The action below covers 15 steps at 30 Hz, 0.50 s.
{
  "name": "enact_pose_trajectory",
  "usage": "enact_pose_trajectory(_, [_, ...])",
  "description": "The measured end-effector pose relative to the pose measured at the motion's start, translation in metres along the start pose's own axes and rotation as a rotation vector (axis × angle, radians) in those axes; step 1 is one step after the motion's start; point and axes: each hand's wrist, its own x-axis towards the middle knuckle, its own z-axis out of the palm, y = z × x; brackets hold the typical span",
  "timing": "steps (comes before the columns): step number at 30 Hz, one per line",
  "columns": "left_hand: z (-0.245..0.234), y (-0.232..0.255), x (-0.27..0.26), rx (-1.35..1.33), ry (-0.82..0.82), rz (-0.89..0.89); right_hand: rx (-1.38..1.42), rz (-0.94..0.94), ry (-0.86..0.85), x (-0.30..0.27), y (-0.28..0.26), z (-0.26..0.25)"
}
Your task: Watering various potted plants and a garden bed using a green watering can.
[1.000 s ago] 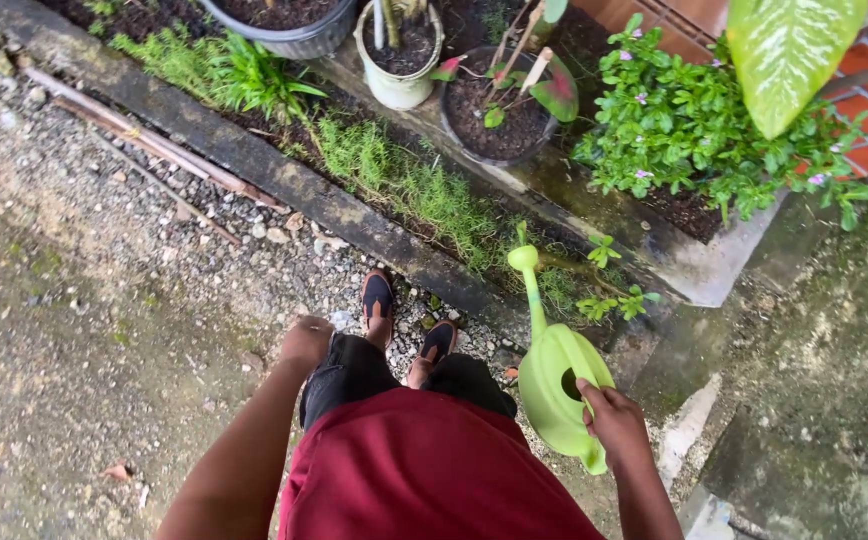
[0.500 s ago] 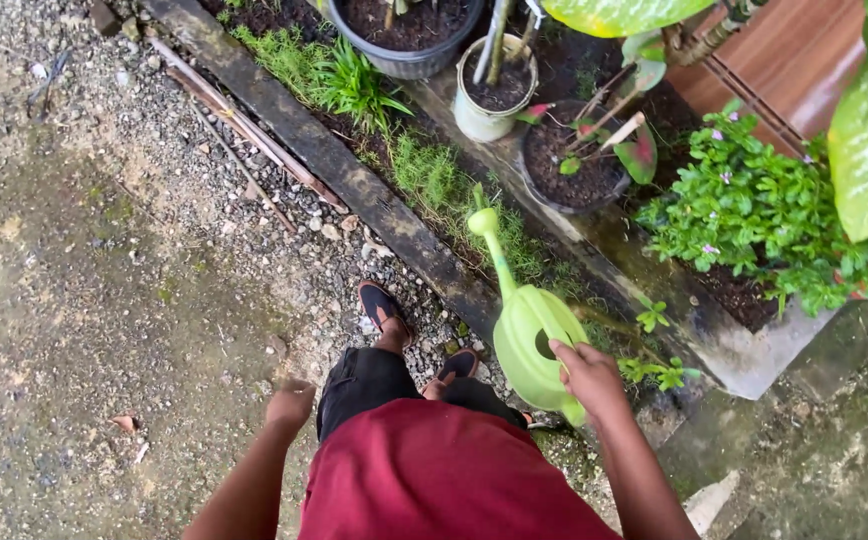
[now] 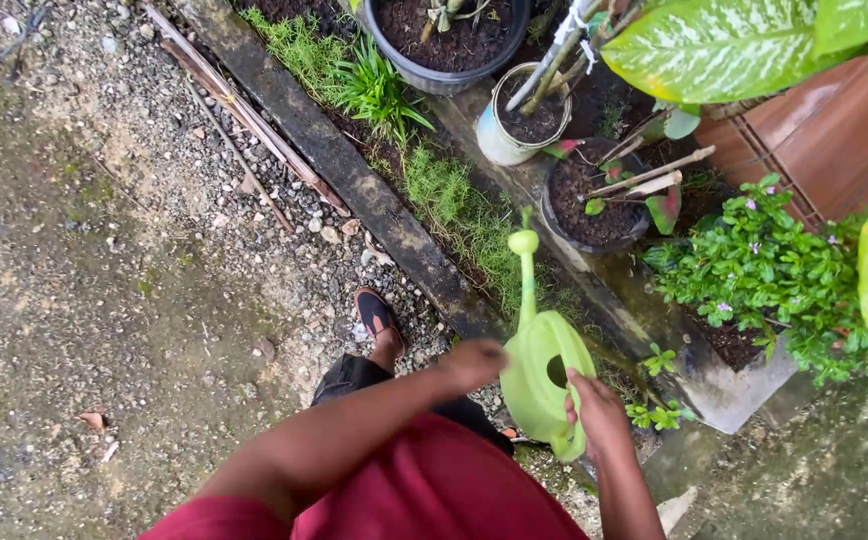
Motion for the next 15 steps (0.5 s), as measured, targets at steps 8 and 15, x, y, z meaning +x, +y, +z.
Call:
enact_pose_trajectory(8, [0.079, 0.081, 0.007, -0.016, -0.272, -0.214, 0.084, 0.053, 0.083, -0.008, -0.005, 0.007])
enact_pose_trajectory(15, [0.031, 0.08, -0.009, -0.261, -0.243, -0.162, 0.075, 0.02, -0.037, -0.005, -0.037, 0.03])
